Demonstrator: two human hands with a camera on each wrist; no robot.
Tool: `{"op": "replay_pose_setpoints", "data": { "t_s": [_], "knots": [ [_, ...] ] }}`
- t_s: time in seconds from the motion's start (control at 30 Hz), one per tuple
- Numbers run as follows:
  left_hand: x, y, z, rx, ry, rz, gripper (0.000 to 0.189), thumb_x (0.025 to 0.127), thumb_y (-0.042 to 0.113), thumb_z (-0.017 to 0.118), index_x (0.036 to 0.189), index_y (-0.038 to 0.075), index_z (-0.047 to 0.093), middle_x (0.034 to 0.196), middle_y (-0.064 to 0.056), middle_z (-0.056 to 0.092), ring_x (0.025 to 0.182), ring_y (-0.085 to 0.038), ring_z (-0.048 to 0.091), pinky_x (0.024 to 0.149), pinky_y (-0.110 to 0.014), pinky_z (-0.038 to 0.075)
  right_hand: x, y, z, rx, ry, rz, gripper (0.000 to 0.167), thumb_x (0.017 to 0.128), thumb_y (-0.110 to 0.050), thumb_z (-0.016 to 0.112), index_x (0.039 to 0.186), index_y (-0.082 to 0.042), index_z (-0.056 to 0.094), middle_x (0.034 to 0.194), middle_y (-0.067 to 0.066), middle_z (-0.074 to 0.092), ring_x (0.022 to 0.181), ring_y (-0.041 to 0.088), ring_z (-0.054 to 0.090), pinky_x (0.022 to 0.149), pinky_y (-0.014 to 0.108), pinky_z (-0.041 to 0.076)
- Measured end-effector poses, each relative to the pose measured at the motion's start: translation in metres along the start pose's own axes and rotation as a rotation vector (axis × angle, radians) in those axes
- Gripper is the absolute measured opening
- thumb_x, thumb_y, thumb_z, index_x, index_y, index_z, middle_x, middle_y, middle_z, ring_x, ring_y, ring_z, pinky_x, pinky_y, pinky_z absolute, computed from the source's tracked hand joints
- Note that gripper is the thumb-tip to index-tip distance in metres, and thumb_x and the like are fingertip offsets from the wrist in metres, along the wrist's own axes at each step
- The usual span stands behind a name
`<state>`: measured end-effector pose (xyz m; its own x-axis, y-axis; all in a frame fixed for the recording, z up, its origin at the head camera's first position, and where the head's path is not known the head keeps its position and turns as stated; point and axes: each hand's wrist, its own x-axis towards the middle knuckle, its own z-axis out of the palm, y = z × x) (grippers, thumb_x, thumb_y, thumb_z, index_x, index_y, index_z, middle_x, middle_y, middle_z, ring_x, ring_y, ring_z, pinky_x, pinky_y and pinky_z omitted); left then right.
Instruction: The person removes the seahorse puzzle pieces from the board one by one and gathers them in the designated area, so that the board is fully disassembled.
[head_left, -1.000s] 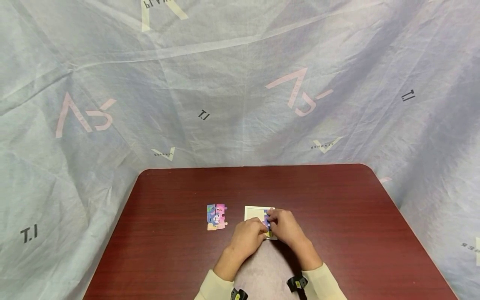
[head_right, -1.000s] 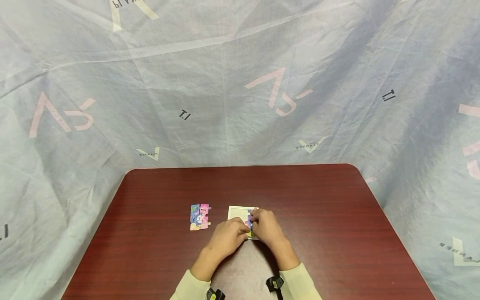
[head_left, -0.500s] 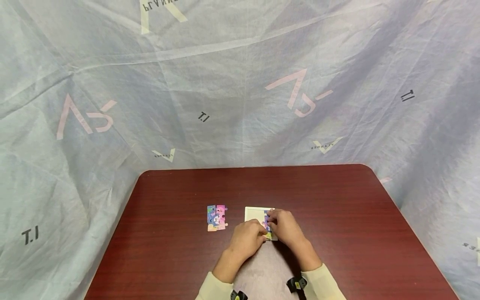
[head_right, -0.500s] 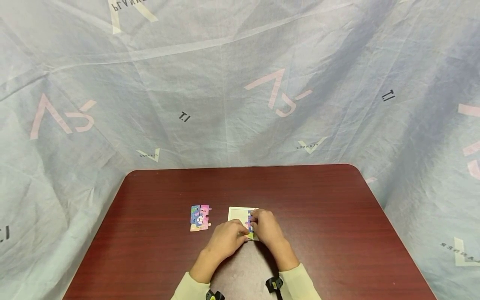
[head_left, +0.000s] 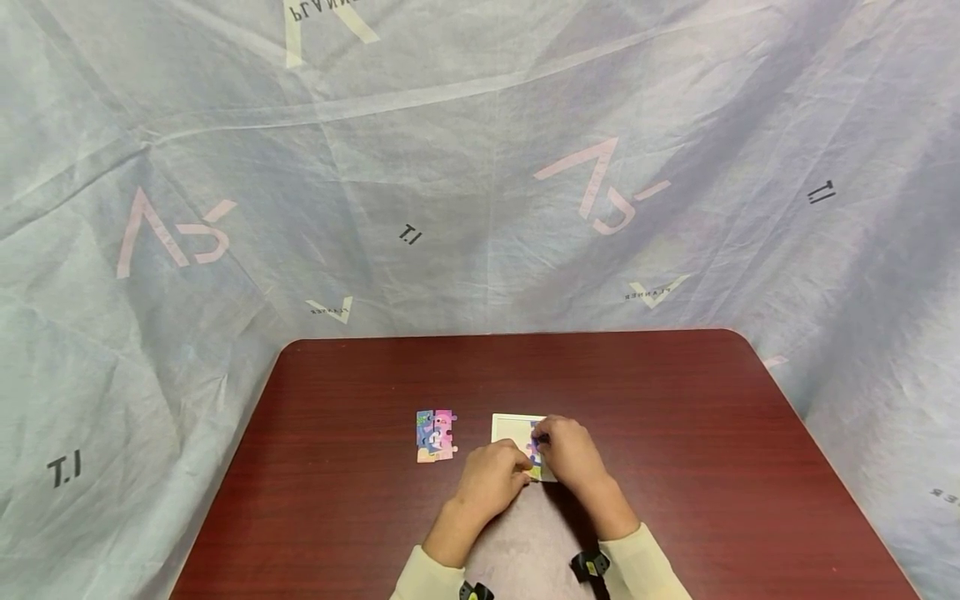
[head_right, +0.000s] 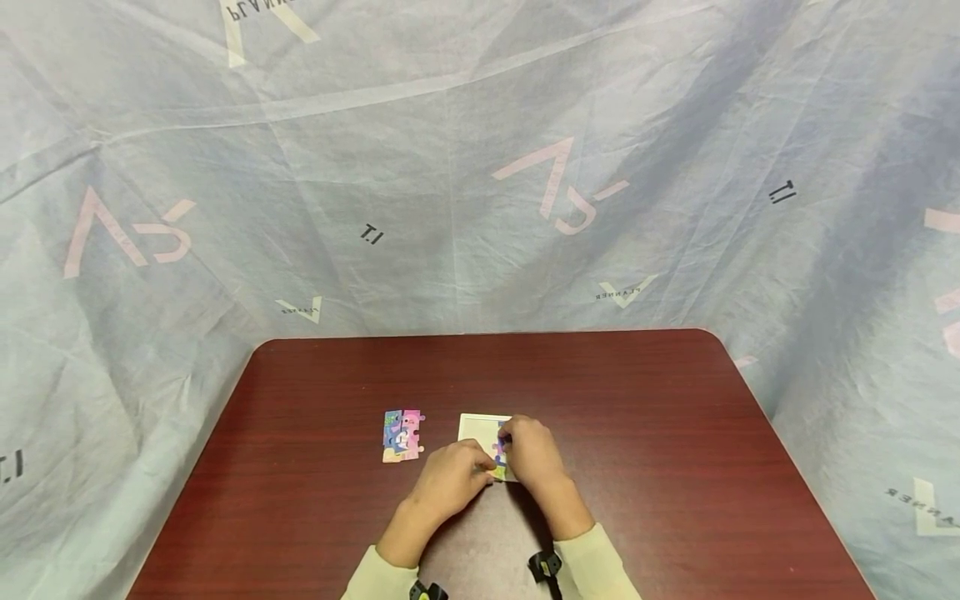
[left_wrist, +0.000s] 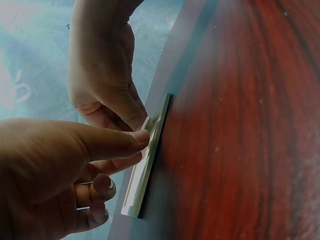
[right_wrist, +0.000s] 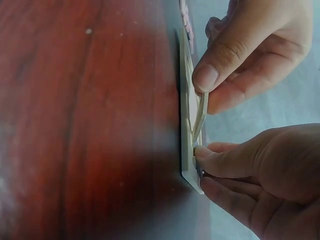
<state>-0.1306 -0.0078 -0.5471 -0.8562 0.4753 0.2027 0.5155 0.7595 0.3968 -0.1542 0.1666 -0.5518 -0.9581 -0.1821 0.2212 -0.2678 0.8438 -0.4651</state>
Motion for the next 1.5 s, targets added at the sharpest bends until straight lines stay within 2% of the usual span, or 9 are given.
{"op": "replay_pose_setpoints", "data": {
  "t_s": [0.27,0.47,0.57,0.67,0.83,0.97,1.17,1.5],
  "knots": [
    [0.000,-0.004,-0.001,-0.012,-0.016,-0.009,0.011,0.084,0.021,0.087,0.095,0.022,0.086,0.092,0.008,0.075,0.085,-0.011,0.073,0.071,-0.030,0.057,0.003,-0.002,-0.004,-0.008,-0.026,0.024,0.020,0.076,0.007,0.084,0.086,-0.009,0.080,0.090,0.005,0.079,0.085,0.029,0.077,0.076,0.047,0.061],
    [0.001,-0.007,-0.003,-0.022,-0.006,-0.016,0.011,0.085,0.021,0.087,0.095,0.021,0.085,0.093,0.008,0.076,0.086,-0.010,0.074,0.075,-0.028,0.058,0.003,-0.001,-0.005,0.011,-0.043,0.037,0.020,0.076,0.008,0.083,0.088,-0.008,0.082,0.094,0.006,0.081,0.089,0.030,0.078,0.077,0.048,0.062],
    [0.000,-0.007,-0.005,-0.023,0.006,-0.017,0.010,0.084,0.021,0.088,0.094,0.020,0.085,0.092,0.008,0.076,0.085,-0.010,0.074,0.074,-0.029,0.058,0.003,0.000,-0.005,0.017,-0.045,0.031,0.019,0.076,0.007,0.084,0.089,-0.008,0.082,0.095,0.006,0.081,0.090,0.030,0.078,0.078,0.048,0.062],
    [-0.001,-0.007,-0.007,-0.025,0.010,-0.022,0.010,0.084,0.022,0.088,0.093,0.020,0.085,0.091,0.008,0.076,0.085,-0.011,0.074,0.074,-0.030,0.058,0.003,0.000,-0.005,0.014,-0.044,0.004,0.016,0.076,0.006,0.083,0.083,-0.008,0.078,0.089,0.004,0.080,0.085,0.025,0.077,0.073,0.044,0.062],
    [-0.001,-0.008,-0.011,-0.028,0.012,-0.021,0.010,0.085,0.022,0.087,0.094,0.019,0.085,0.092,0.008,0.076,0.087,-0.011,0.074,0.076,-0.030,0.058,0.004,0.002,-0.004,0.009,-0.037,-0.027,0.027,0.075,0.006,0.083,0.067,-0.013,0.065,0.074,-0.003,0.070,0.068,0.011,0.062,0.061,0.034,0.052],
    [-0.003,-0.010,-0.012,-0.031,0.016,-0.024,0.009,0.085,0.021,0.087,0.094,0.019,0.084,0.091,0.008,0.077,0.087,-0.011,0.075,0.077,-0.030,0.058,0.003,0.004,-0.004,0.005,-0.047,-0.021,0.033,0.077,0.006,0.082,0.065,-0.015,0.059,0.071,-0.004,0.064,0.065,0.008,0.051,0.059,0.030,0.046],
    [-0.006,-0.015,-0.015,-0.039,0.025,-0.053,0.010,0.084,0.020,0.088,0.093,0.019,0.084,0.092,0.009,0.077,0.088,-0.011,0.075,0.077,-0.031,0.058,0.002,0.005,-0.003,0.009,-0.049,-0.029,0.015,0.079,0.005,0.081,0.078,-0.009,0.074,0.090,0.003,0.077,0.072,0.010,0.060,0.063,0.033,0.052],
    [-0.012,-0.026,-0.023,-0.041,0.065,-0.085,0.013,0.082,0.016,0.089,0.092,0.017,0.082,0.092,0.005,0.078,0.082,-0.011,0.072,0.072,-0.030,0.057,0.000,0.004,-0.002,0.020,-0.023,-0.028,0.011,0.079,0.005,0.081,0.078,-0.005,0.078,0.098,0.008,0.081,0.085,0.021,0.076,0.070,0.039,0.060]
  ]
}}
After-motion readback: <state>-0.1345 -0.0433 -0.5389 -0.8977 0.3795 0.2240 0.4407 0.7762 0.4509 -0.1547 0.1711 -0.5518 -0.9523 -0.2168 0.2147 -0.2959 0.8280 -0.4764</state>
